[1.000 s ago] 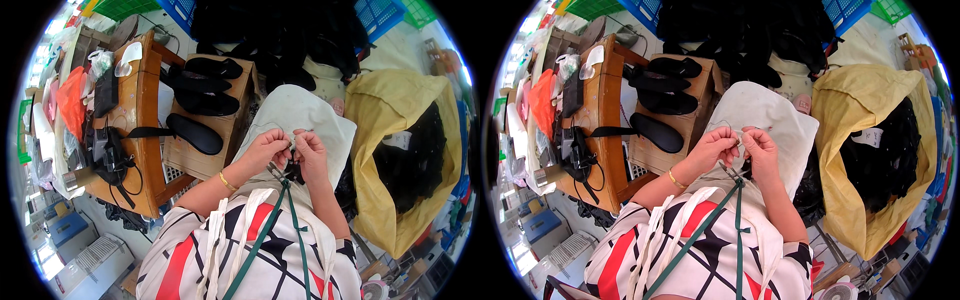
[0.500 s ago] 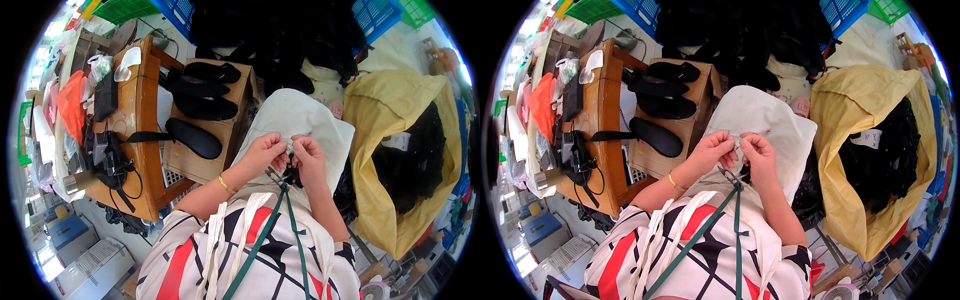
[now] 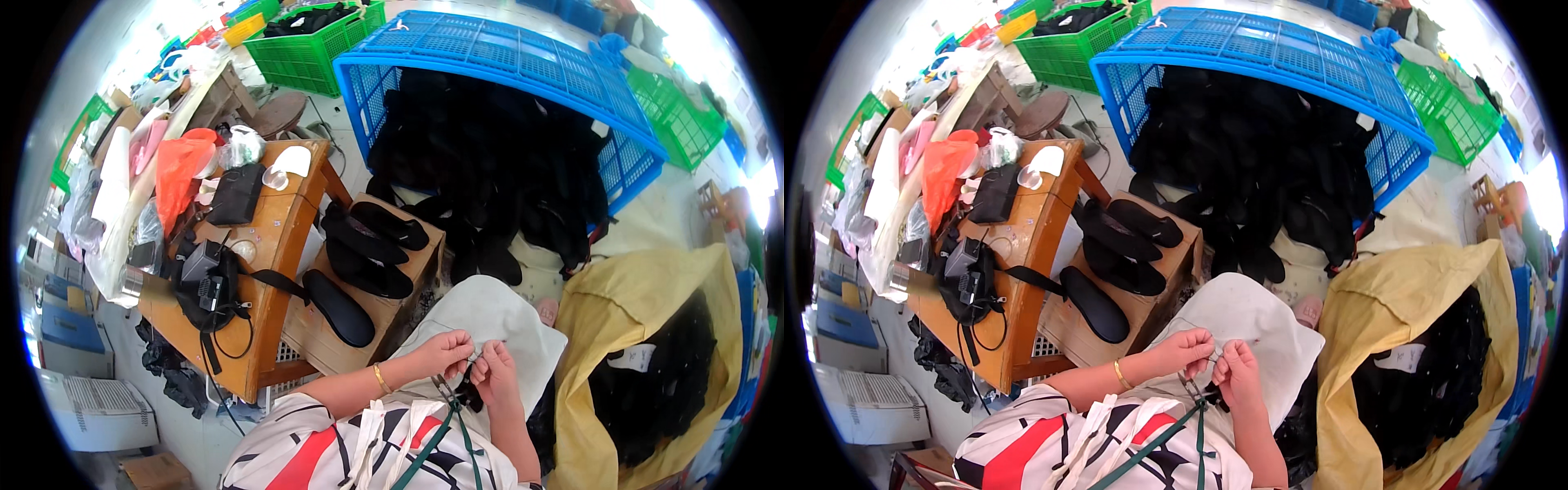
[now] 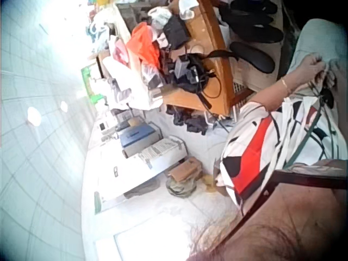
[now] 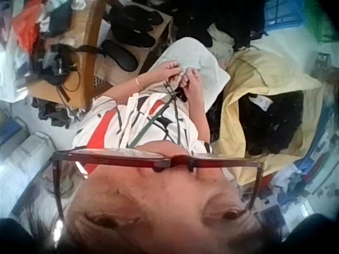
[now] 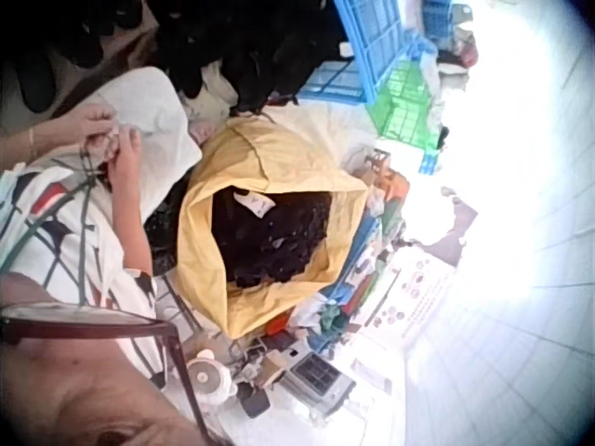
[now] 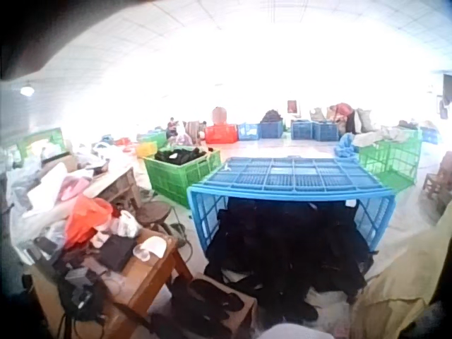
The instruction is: The person is sitting on the floor in a workshop, sewing black slip-on shoes by hand. They use a needle and thread to stitch the shoe uppers, handling the shoes one at a time and occasionally picking up new shoes from a nearby pile.
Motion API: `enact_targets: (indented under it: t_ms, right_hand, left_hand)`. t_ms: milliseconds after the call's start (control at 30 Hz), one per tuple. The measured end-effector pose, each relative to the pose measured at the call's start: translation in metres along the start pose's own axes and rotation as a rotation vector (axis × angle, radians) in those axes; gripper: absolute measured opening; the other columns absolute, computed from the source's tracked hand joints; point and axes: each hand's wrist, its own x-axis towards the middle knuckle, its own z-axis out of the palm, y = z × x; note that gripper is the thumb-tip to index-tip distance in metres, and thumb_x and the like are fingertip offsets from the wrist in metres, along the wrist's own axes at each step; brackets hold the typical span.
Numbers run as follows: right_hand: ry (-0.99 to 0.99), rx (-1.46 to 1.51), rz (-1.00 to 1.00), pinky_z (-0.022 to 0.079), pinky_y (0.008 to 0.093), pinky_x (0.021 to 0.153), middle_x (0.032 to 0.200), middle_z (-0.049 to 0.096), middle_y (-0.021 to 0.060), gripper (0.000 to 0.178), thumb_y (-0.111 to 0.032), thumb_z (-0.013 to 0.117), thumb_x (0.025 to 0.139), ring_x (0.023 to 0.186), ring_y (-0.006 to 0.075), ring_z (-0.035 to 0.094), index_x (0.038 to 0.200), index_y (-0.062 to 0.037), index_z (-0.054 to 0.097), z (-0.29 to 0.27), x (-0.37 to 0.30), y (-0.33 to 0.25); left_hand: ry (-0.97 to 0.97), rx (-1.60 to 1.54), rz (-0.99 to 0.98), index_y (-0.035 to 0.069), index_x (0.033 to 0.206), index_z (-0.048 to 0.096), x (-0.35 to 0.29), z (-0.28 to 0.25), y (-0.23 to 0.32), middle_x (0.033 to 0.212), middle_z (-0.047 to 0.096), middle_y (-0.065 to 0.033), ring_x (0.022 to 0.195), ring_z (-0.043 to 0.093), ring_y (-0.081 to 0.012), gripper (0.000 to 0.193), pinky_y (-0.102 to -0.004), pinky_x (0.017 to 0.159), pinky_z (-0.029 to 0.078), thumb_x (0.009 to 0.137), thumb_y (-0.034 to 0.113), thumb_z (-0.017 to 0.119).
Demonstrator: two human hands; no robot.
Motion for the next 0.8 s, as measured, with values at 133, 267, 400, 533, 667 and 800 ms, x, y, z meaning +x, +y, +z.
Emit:
enact_targets:
  t_ms: [133, 267, 400, 533, 667, 800]
  right_hand:
    - [0.059, -0.264, -0.116, 0.037, 0.0239, 0.044, 0.061, 0.05, -0.0005, 0.013, -0.018, 0.056, 0.098, 0.049, 0.0091, 0.045, 0.091, -0.0091, 0.05, 0.006, 0.002, -0.001]
    - [0.191, -0.405, -0.255, 0.034, 0.0222, 0.043, 0.059, 0.047, -0.0017, 0.014, -0.016, 0.056, 0.098, 0.046, 0.0073, 0.041, 0.088, -0.0076, 0.05, -0.003, 0.008, -0.015]
    - [0.211, -0.403, -0.31, 0.033, 0.0212, 0.047, 0.063, 0.046, -0.0032, 0.013, -0.013, 0.055, 0.097, 0.051, 0.005, 0.041, 0.087, -0.0066, 0.051, -0.005, 0.0, -0.041]
    - [0.159, -0.435, -0.319, 0.035, 0.0195, 0.048, 0.064, 0.05, -0.0029, 0.013, -0.015, 0.057, 0.098, 0.052, 0.0047, 0.043, 0.09, -0.0058, 0.052, -0.007, -0.005, -0.043]
    - [0.103, -0.563, -0.197, 0.035, 0.0191, 0.049, 0.066, 0.05, -0.0031, 0.013, -0.016, 0.058, 0.098, 0.054, 0.0047, 0.044, 0.091, -0.0061, 0.053, 0.0, -0.006, -0.035]
    - [-0.007, -0.651, -0.089, 0.037, 0.0189, 0.051, 0.07, 0.052, -0.0036, 0.012, -0.015, 0.058, 0.097, 0.058, 0.0041, 0.046, 0.091, -0.0057, 0.054, 0.014, -0.004, -0.023]
  left_hand:
    - [-0.177, -0.128, -0.073, 0.009, 0.091, 0.056, -0.011, -0.004, 0.009, 0.065, 0.055, 0.0032, 0.051, 0.049, -0.0038, 0.015, -0.0173, 0.045, 0.038, 0.1, 0.022, 0.054]
    - [-0.203, -0.114, -0.248, 0.011, 0.094, 0.06, -0.026, -0.002, 0.025, 0.062, 0.051, 0.0053, 0.051, 0.045, -0.0018, 0.013, -0.0166, 0.044, 0.032, 0.096, 0.023, 0.06]
    - [-0.051, -0.036, -0.208, 0.012, 0.092, 0.064, -0.039, -0.032, 0.026, 0.065, 0.053, 0.0073, 0.052, 0.047, -0.0001, 0.01, -0.0162, 0.044, 0.034, 0.094, 0.021, 0.062]
    - [0.291, -0.245, -0.136, 0.005, 0.087, 0.06, -0.032, -0.079, 0.013, 0.057, 0.052, 0.0015, 0.039, 0.042, -0.0041, 0.015, -0.0186, 0.034, 0.029, 0.096, 0.017, 0.058]
    - [0.244, -0.401, 0.039, 0.008, 0.086, 0.061, -0.022, -0.068, 0.014, 0.065, 0.058, 0.0012, 0.048, 0.049, -0.0063, 0.022, -0.0195, 0.042, 0.038, 0.098, 0.025, 0.055]
    - [0.174, -0.264, -0.025, 0.005, 0.088, 0.059, -0.01, -0.009, 0.015, 0.083, 0.063, -0.0036, 0.064, 0.056, -0.0073, 0.024, -0.0219, 0.054, 0.051, 0.1, 0.025, 0.053]
